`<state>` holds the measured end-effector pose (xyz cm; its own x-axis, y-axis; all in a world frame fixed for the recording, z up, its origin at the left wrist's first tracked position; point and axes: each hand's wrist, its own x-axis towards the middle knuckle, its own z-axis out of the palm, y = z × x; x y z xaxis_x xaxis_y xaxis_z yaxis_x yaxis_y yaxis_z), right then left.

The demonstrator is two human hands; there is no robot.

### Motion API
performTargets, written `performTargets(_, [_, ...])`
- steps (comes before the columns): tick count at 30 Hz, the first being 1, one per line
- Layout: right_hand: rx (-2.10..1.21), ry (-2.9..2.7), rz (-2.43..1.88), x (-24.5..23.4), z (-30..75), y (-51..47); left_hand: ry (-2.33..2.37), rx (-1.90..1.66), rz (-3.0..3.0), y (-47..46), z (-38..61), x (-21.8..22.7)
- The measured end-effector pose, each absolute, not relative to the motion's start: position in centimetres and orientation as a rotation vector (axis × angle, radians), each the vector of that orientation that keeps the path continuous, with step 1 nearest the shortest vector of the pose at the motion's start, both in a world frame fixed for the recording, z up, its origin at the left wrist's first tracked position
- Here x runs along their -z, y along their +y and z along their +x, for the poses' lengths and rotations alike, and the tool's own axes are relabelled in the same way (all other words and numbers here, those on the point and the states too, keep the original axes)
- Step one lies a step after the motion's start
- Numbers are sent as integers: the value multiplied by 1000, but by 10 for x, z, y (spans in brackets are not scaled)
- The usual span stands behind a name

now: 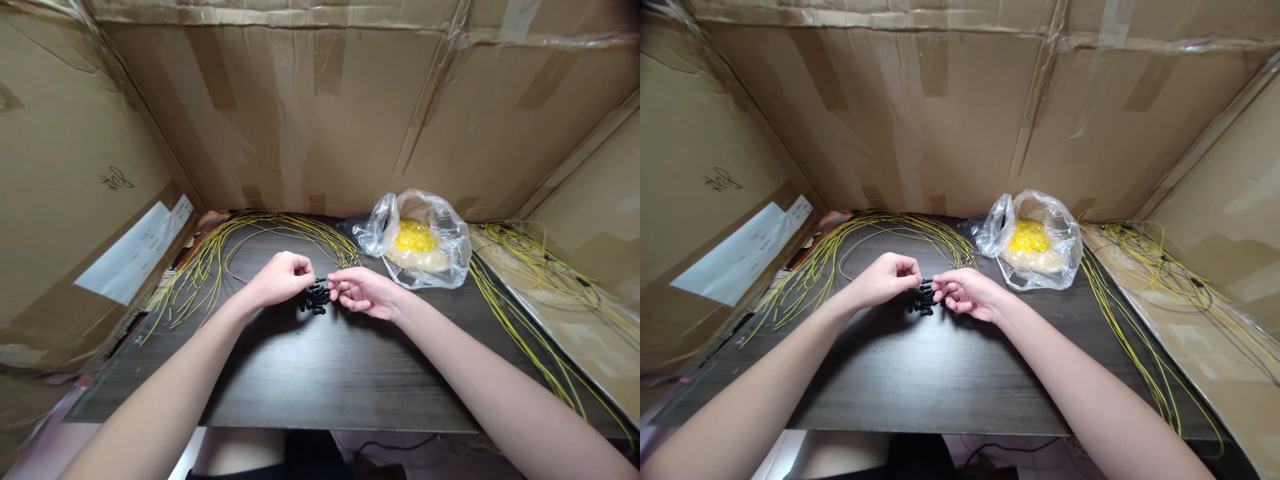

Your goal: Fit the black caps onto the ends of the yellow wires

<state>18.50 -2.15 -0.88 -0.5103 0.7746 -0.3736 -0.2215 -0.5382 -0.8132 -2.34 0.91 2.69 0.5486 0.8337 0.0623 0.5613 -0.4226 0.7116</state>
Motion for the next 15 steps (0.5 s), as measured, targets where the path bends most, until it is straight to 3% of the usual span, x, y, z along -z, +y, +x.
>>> performTargets(15, [-1897, -1149, -986, 4, 188, -23, 1081, -575, 2048, 11, -26, -28])
